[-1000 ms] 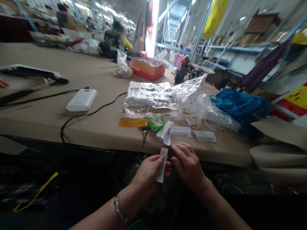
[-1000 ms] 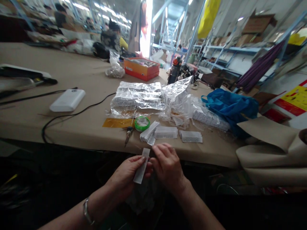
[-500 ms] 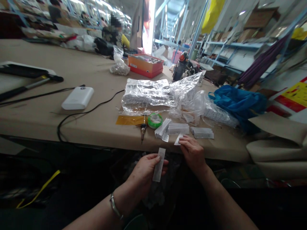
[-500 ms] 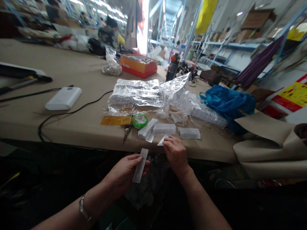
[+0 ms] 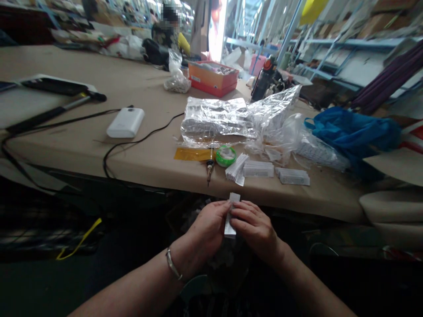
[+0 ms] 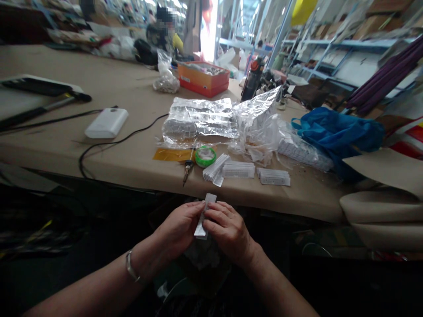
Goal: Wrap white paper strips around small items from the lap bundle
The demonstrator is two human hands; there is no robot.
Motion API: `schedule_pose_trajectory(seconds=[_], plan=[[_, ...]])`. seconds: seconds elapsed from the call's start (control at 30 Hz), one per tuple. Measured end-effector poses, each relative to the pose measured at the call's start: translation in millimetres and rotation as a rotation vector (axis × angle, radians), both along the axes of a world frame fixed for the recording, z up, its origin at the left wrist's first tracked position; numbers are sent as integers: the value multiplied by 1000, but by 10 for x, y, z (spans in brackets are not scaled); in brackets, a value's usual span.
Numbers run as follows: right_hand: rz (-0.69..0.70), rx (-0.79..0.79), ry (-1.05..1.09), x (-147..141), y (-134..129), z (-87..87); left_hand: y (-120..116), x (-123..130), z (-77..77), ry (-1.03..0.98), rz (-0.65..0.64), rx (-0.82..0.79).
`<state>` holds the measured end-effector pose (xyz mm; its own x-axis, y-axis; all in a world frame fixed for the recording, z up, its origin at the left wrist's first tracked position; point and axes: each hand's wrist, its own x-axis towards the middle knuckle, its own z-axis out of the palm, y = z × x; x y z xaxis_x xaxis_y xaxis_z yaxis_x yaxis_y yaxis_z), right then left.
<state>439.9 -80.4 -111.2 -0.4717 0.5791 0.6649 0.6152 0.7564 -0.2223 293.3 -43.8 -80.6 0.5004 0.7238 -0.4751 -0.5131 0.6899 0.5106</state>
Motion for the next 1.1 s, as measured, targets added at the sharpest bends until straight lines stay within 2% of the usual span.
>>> schedule_pose_trajectory(seconds=[0.27,0.37,0.43,0.57,0.63,0.77,0.97,1.1], plan=[[29,-47,31,-55,-26,72,-12,8,-24,54,-27,34],[-17,-59,34,51,-17,106,7,18,-45,147,-23,19],[-194,-47,28,258,13,113,20,19,-34,238,-26,-9],[-751,-10,-55,843,68,49,5,12,19,367,-50,-25],[-855,-40,-164,1072,69,-20,-18,14,31,384,-60,-33],[-815,-72,-267,1281,16,-105,-50,25,8,400,-60,-48],[-705,-41,-58,1359,-59,-50,-49,32,-10,438,-87,-31],[-713,-115,25,1422,-24,-5,-55,27,-22,442,-90,-25]])
